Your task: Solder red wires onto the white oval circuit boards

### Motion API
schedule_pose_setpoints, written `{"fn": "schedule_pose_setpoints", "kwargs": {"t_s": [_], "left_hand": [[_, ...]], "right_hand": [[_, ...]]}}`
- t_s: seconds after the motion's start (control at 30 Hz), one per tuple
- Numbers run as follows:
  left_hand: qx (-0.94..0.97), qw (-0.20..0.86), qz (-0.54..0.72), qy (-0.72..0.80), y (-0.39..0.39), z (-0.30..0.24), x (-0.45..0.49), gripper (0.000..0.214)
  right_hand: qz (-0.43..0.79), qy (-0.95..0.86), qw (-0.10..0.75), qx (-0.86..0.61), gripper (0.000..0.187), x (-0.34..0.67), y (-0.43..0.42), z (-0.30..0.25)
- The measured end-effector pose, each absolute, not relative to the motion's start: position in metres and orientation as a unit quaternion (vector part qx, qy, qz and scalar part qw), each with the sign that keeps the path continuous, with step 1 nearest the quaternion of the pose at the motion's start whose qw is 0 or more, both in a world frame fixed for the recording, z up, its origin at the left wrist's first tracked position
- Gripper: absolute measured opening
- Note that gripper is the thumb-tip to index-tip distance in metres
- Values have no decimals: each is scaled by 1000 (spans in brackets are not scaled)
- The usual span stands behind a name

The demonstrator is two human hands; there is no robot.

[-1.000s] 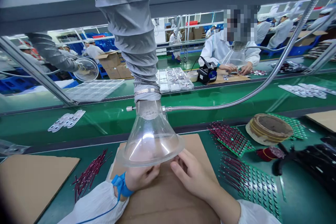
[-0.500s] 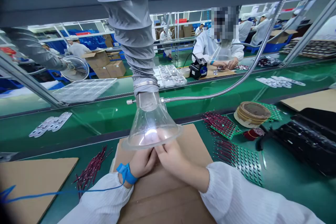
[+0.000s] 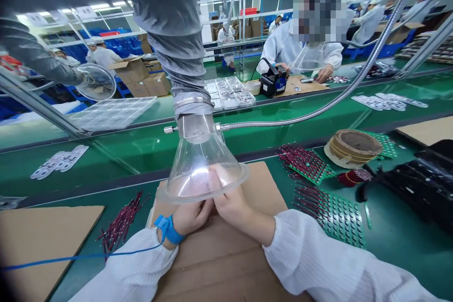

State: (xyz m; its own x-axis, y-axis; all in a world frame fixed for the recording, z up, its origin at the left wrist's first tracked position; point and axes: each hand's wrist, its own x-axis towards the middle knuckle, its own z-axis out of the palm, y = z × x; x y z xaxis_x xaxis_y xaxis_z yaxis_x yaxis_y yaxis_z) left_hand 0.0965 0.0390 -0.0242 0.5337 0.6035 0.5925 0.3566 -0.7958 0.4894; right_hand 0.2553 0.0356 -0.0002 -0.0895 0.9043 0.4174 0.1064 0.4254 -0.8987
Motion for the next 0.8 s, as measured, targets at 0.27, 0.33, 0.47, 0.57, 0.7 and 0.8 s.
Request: {"fn": "schedule_pose_setpoints", "kwargs": {"t_s": [0.27, 0.33, 0.47, 0.57, 0.7, 0.8], "left_hand": [[863, 157, 395, 273, 39, -30, 94, 45], [862, 162, 395, 274, 39, -29, 95, 44], [857, 175, 389, 288, 38, -27, 97, 41], [856, 176, 389, 290, 38, -26, 97, 40], [863, 171, 386, 278, 39, -28, 95, 43], [868, 170, 382, 268, 40, -30, 94, 44]], "right_hand": [[385, -649, 550, -358, 45, 256, 33, -5], [385, -651, 540, -368, 46, 256, 34, -6], [391, -658, 528, -369, 47, 256, 35, -3], [390, -653, 535, -366, 46, 255, 35, -1], [395, -635, 545, -380, 53, 253, 32, -5], [383, -619, 559, -396, 61, 251, 30, -11]]}}
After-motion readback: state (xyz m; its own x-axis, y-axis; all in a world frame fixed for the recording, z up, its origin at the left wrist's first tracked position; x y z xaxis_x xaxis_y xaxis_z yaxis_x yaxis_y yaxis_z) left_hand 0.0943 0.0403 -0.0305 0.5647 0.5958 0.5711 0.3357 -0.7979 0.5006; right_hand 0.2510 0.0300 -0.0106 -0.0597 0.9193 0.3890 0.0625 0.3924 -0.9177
